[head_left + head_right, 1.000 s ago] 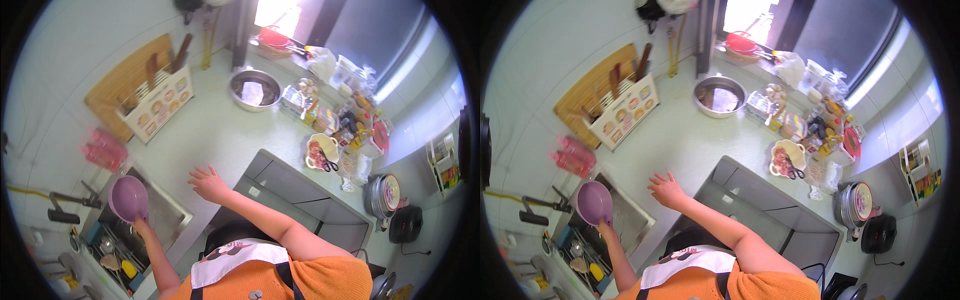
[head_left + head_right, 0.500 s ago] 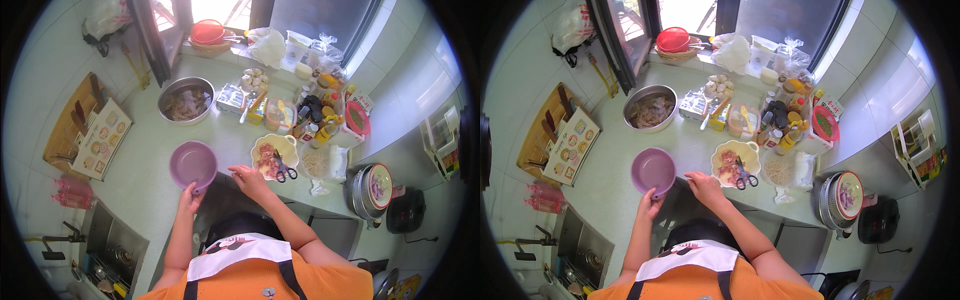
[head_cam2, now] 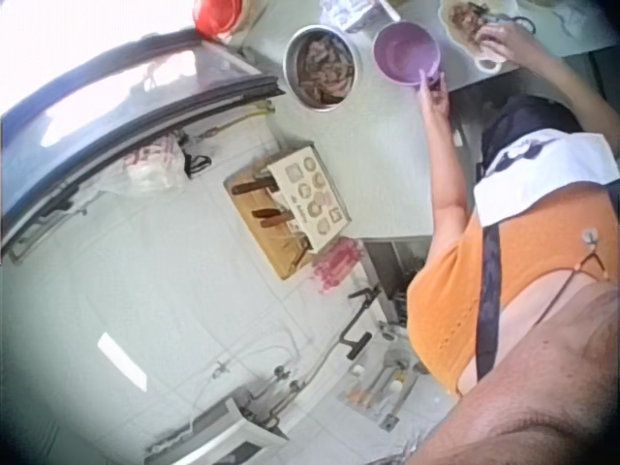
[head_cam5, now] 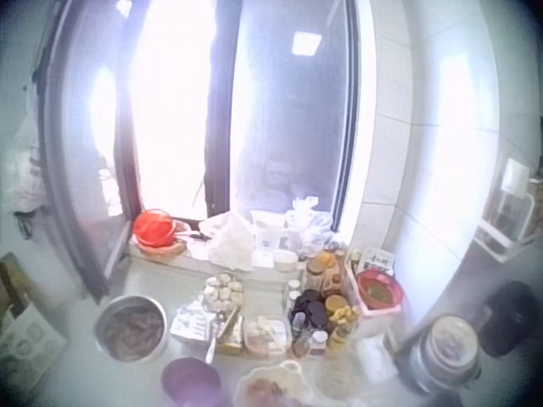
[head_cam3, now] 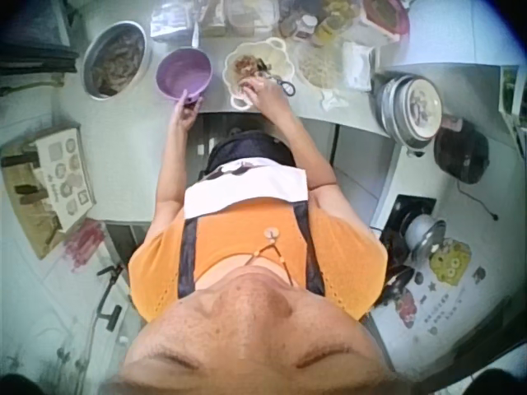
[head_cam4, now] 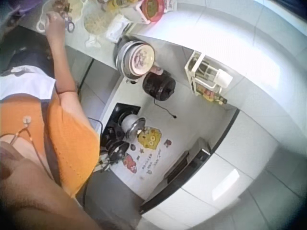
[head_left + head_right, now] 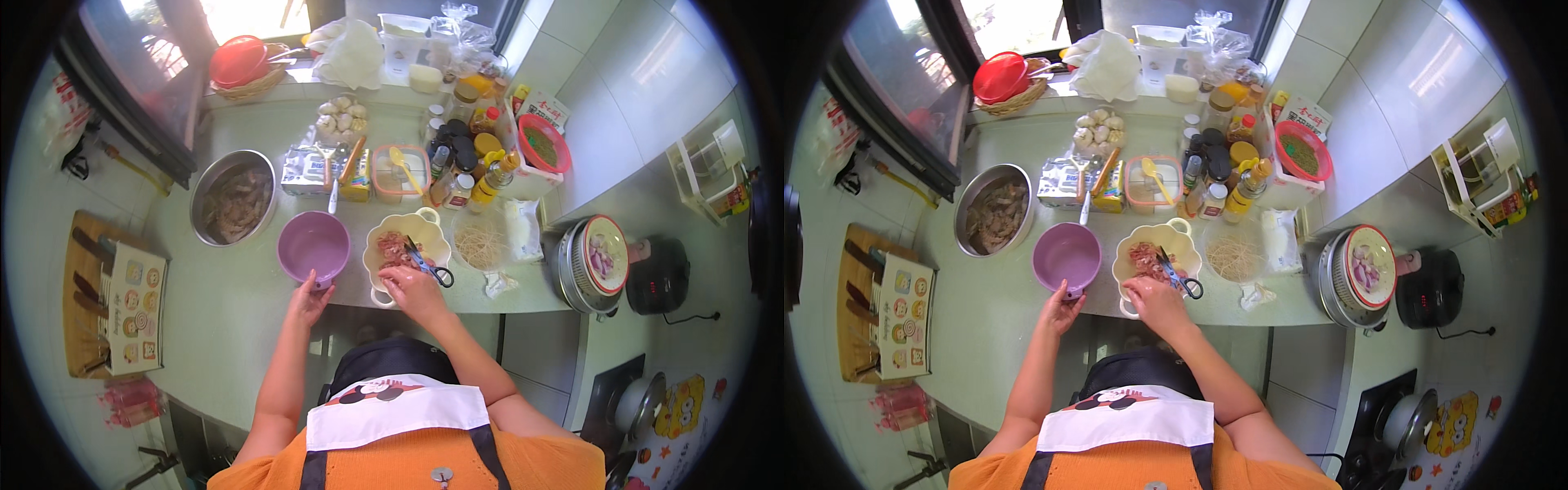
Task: The person uses kitchen shears to cut raw meat into smaller pieces inside a bowl. After cutting, the person transfers the meat into a wok on the stove and then washes the bowl in the sink.
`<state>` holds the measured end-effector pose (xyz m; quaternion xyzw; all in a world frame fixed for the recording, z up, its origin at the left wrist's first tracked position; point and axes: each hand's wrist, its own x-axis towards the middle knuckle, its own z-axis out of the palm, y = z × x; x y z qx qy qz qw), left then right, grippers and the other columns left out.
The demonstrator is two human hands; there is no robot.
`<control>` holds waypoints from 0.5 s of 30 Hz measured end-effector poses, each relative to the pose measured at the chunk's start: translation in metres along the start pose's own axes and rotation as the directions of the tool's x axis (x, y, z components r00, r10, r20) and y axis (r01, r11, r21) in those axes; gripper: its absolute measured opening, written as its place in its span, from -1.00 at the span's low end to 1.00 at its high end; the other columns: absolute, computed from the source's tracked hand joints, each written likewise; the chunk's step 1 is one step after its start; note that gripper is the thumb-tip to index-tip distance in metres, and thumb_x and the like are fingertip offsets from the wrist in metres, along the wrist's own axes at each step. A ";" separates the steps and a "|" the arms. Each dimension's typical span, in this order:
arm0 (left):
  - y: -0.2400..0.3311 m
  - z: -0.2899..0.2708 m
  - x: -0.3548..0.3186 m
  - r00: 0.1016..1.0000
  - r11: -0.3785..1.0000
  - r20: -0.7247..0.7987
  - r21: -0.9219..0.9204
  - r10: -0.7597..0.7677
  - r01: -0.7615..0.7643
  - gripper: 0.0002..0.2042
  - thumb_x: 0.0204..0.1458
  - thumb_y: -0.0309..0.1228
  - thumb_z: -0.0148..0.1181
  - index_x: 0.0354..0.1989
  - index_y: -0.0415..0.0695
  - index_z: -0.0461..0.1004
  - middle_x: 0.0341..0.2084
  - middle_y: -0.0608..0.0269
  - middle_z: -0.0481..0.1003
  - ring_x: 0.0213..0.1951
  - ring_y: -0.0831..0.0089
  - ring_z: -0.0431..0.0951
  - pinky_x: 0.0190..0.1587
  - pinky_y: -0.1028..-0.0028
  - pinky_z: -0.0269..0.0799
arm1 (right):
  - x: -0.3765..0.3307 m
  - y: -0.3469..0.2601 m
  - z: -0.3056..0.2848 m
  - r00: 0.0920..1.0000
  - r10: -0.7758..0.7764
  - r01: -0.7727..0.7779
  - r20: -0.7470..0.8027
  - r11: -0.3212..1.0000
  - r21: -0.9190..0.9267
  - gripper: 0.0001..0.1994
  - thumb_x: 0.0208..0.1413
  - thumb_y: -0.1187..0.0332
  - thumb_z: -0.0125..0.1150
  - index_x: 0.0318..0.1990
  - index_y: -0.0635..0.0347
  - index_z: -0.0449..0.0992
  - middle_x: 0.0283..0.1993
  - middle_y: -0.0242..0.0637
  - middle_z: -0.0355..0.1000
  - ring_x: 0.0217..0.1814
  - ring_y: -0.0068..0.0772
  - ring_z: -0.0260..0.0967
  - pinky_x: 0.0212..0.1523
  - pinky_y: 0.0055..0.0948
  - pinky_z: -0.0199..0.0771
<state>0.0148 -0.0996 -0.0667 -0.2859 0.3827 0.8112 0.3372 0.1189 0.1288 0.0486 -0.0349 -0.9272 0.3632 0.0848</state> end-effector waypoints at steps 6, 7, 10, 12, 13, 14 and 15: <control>0.001 0.008 -0.027 0.980 0.966 0.014 -0.165 -0.199 0.199 -0.61 0.03 -0.31 0.14 -0.09 -0.32 0.23 -0.14 -0.03 0.34 -0.14 0.19 0.43 -0.07 0.31 0.47 | -0.011 0.024 -0.031 0.972 0.202 -0.226 -0.119 0.943 -0.245 -0.91 -0.05 0.34 0.14 -0.38 0.07 0.51 -0.33 -0.32 0.43 -0.26 -0.24 0.40 -0.24 -0.31 0.41; 0.000 0.009 -0.034 0.967 0.955 0.016 -0.154 -0.254 0.253 -0.59 0.03 -0.31 0.13 -0.06 -0.34 0.21 -0.13 -0.05 0.33 -0.15 0.20 0.43 -0.06 0.29 0.46 | -0.016 0.028 -0.035 0.969 0.215 -0.241 -0.123 0.931 -0.275 -0.90 -0.06 0.34 0.15 -0.36 0.08 0.51 -0.31 -0.30 0.42 -0.25 -0.22 0.39 -0.24 -0.31 0.40; -0.006 0.006 -0.039 0.961 0.966 0.094 0.011 -0.258 0.258 -0.61 0.04 -0.34 0.09 -0.01 -0.29 0.22 -0.10 -0.01 0.35 -0.15 0.23 0.44 -0.09 0.31 0.45 | -0.031 0.032 -0.038 0.960 0.226 -0.272 -0.166 0.890 -0.364 -0.83 -0.09 0.36 0.19 -0.29 0.11 0.48 -0.26 -0.25 0.39 -0.22 -0.18 0.36 -0.23 -0.29 0.39; -0.007 0.009 -0.040 0.963 0.968 0.129 0.115 -0.237 0.223 -0.67 0.06 -0.37 0.05 -0.02 -0.22 0.26 -0.14 0.08 0.39 -0.19 0.31 0.46 -0.14 0.37 0.45 | -0.038 0.030 -0.037 0.951 0.205 -0.288 -0.233 0.862 -0.417 -0.77 -0.10 0.34 0.22 -0.23 0.11 0.45 -0.22 -0.22 0.37 -0.21 -0.14 0.35 -0.21 -0.27 0.38; -0.007 0.013 -0.040 0.968 0.971 0.147 0.155 -0.205 0.182 -0.68 0.06 -0.37 0.05 -0.03 -0.22 0.26 -0.15 0.09 0.39 -0.21 0.32 0.46 -0.16 0.37 0.45 | -0.037 0.032 -0.036 0.934 0.241 -0.337 -0.262 0.835 -0.435 -0.74 -0.10 0.33 0.23 -0.20 0.11 0.43 -0.20 -0.20 0.36 -0.20 -0.12 0.35 -0.21 -0.25 0.38; -0.006 0.019 -0.039 0.971 0.971 0.167 0.192 -0.173 0.140 -0.70 0.07 -0.37 0.04 -0.05 -0.22 0.27 -0.16 0.10 0.40 -0.22 0.34 0.47 -0.18 0.38 0.46 | -0.037 0.036 -0.035 0.916 0.275 -0.385 -0.292 0.806 -0.450 -0.71 -0.10 0.32 0.23 -0.17 0.11 0.40 -0.18 -0.18 0.35 -0.19 -0.10 0.35 -0.21 -0.24 0.38; -0.005 0.022 -0.039 0.973 0.968 0.182 0.231 -0.142 0.098 -0.71 0.07 -0.38 0.03 -0.06 -0.21 0.28 -0.17 0.11 0.40 -0.24 0.36 0.47 -0.19 0.38 0.46 | -0.038 0.040 -0.031 0.895 0.310 -0.433 -0.320 0.776 -0.459 -0.68 -0.09 0.32 0.23 -0.14 0.11 0.38 -0.16 -0.16 0.34 -0.18 -0.09 0.35 -0.21 -0.23 0.37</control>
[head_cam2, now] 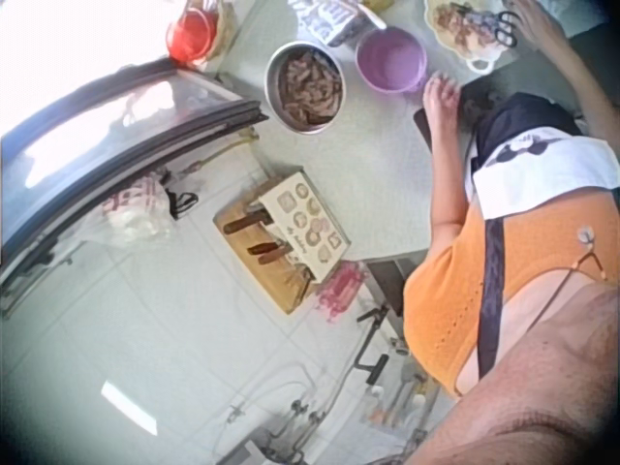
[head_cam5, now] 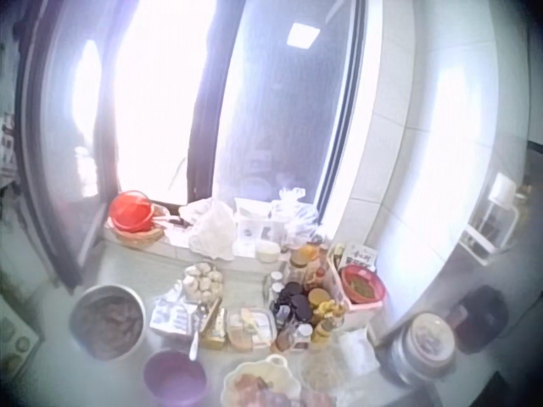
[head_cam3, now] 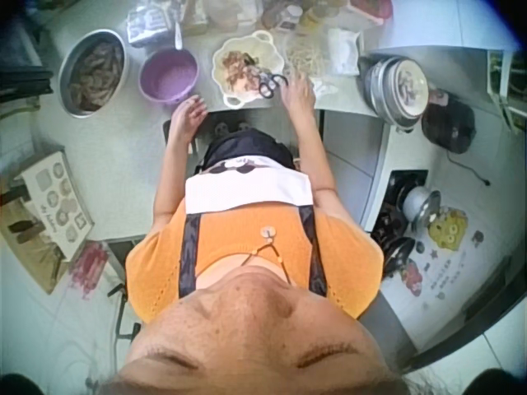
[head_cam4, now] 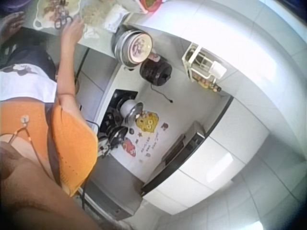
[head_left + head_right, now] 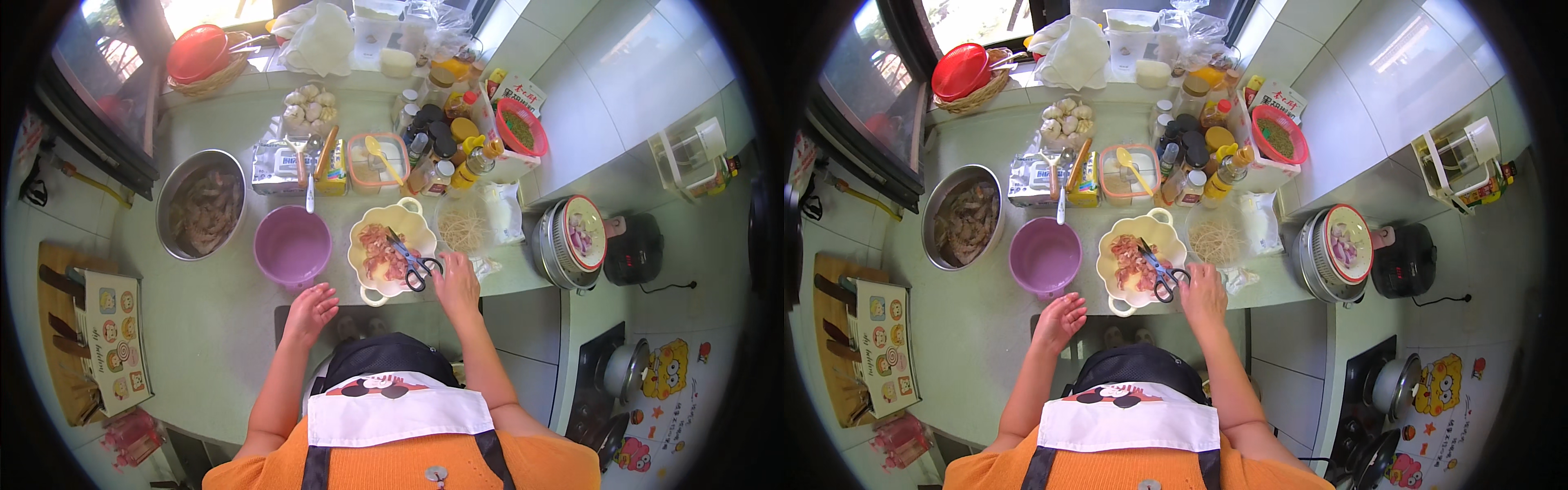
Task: The person uses kitchen shears to cut raw meat into smaller pieces inside a bowl. After cutting, the person transfers the meat into a wok on the stove and then washes the bowl in the sink.
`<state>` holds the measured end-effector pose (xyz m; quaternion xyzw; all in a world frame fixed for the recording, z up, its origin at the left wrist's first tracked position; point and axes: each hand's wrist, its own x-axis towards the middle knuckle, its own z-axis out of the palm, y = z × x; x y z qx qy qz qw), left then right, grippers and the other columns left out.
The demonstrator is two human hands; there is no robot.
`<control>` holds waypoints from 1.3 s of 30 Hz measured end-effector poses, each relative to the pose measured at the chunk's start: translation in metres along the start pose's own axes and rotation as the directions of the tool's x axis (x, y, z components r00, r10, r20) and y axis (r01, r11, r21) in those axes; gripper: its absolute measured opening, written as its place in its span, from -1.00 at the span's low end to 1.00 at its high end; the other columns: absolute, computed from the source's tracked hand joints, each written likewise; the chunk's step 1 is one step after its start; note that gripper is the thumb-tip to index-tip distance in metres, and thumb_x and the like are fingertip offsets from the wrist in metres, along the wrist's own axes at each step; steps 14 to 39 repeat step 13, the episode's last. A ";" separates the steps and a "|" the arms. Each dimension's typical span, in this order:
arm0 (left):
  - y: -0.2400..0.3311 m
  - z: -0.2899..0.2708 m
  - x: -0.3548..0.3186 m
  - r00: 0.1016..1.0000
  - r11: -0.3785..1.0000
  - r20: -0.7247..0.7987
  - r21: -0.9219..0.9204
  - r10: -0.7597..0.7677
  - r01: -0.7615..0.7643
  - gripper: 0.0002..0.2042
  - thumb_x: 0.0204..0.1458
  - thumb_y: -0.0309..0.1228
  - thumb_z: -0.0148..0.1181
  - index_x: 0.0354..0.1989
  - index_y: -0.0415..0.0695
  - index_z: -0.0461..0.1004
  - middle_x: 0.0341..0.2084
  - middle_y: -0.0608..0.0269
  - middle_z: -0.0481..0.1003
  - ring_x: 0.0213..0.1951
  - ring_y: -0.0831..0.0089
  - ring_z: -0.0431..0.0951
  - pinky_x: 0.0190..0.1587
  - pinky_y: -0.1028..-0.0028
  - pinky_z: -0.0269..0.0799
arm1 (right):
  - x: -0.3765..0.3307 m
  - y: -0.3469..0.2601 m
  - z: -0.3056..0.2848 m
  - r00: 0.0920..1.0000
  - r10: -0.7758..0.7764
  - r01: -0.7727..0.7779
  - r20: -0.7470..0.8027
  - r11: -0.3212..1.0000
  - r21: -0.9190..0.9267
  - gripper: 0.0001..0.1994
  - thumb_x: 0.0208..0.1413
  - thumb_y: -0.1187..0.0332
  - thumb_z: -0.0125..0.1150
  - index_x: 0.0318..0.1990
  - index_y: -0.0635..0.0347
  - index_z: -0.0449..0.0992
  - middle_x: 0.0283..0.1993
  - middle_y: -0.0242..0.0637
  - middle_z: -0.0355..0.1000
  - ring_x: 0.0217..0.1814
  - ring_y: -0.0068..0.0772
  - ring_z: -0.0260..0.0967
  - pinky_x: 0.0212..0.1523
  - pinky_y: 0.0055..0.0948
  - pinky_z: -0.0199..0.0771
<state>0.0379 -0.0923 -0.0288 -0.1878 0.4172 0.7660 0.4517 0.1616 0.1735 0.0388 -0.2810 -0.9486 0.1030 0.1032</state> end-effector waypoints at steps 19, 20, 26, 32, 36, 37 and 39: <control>-0.007 -0.007 -0.003 0.997 0.998 -0.049 0.016 0.056 -0.056 -0.74 0.06 -0.37 0.05 -0.10 -0.18 0.31 -0.21 0.14 0.42 -0.25 0.33 0.48 -0.22 0.38 0.46 | 0.019 -0.003 -0.018 0.924 0.304 -0.383 0.233 0.752 0.536 -0.69 -0.01 0.36 0.13 -0.08 0.12 0.30 -0.49 -0.24 0.43 -0.43 -0.28 0.49 -0.39 -0.20 0.43; -0.007 -0.007 -0.003 0.997 0.998 -0.049 0.016 0.056 -0.056 -0.74 0.06 -0.37 0.05 -0.10 -0.18 0.31 -0.21 0.14 0.42 -0.25 0.33 0.48 -0.22 0.38 0.46 | 0.019 -0.003 -0.018 0.924 0.304 -0.383 0.233 0.752 0.536 -0.69 -0.01 0.36 0.13 -0.08 0.12 0.30 -0.49 -0.24 0.43 -0.43 -0.28 0.49 -0.39 -0.20 0.43; -0.007 -0.007 -0.003 0.997 0.998 -0.049 0.016 0.056 -0.056 -0.74 0.06 -0.37 0.05 -0.10 -0.18 0.31 -0.21 0.14 0.42 -0.25 0.33 0.48 -0.22 0.38 0.46 | 0.019 -0.003 -0.018 0.924 0.304 -0.383 0.233 0.752 0.536 -0.69 -0.01 0.36 0.13 -0.08 0.12 0.30 -0.49 -0.24 0.43 -0.43 -0.28 0.49 -0.39 -0.20 0.43; -0.007 -0.007 -0.003 0.997 0.998 -0.049 0.016 0.056 -0.056 -0.74 0.06 -0.37 0.05 -0.10 -0.18 0.31 -0.21 0.14 0.42 -0.25 0.33 0.48 -0.22 0.38 0.46 | 0.019 -0.003 -0.018 0.924 0.304 -0.383 0.233 0.752 0.536 -0.69 -0.01 0.36 0.13 -0.08 0.12 0.30 -0.49 -0.24 0.43 -0.43 -0.28 0.49 -0.39 -0.20 0.43; -0.007 -0.007 -0.003 0.997 0.998 -0.049 0.016 0.056 -0.056 -0.74 0.06 -0.37 0.05 -0.10 -0.18 0.31 -0.21 0.14 0.42 -0.25 0.33 0.48 -0.22 0.38 0.46 | 0.019 -0.003 -0.018 0.924 0.304 -0.383 0.233 0.752 0.536 -0.69 -0.01 0.36 0.13 -0.08 0.12 0.30 -0.49 -0.24 0.43 -0.43 -0.28 0.49 -0.39 -0.20 0.43; -0.007 -0.007 -0.003 0.997 0.998 -0.049 0.016 0.056 -0.056 -0.74 0.06 -0.37 0.05 -0.10 -0.18 0.31 -0.21 0.14 0.42 -0.25 0.33 0.48 -0.22 0.38 0.46 | 0.019 -0.003 -0.018 0.924 0.304 -0.383 0.233 0.752 0.536 -0.69 -0.01 0.36 0.13 -0.08 0.12 0.30 -0.49 -0.24 0.43 -0.43 -0.28 0.49 -0.39 -0.20 0.43; -0.007 -0.007 -0.003 0.997 0.998 -0.049 0.016 0.056 -0.056 -0.74 0.06 -0.37 0.05 -0.10 -0.18 0.31 -0.21 0.14 0.42 -0.25 0.33 0.48 -0.22 0.38 0.46 | 0.019 -0.003 -0.018 0.924 0.304 -0.383 0.233 0.752 0.536 -0.69 -0.01 0.36 0.13 -0.08 0.12 0.30 -0.49 -0.24 0.43 -0.43 -0.28 0.49 -0.39 -0.20 0.43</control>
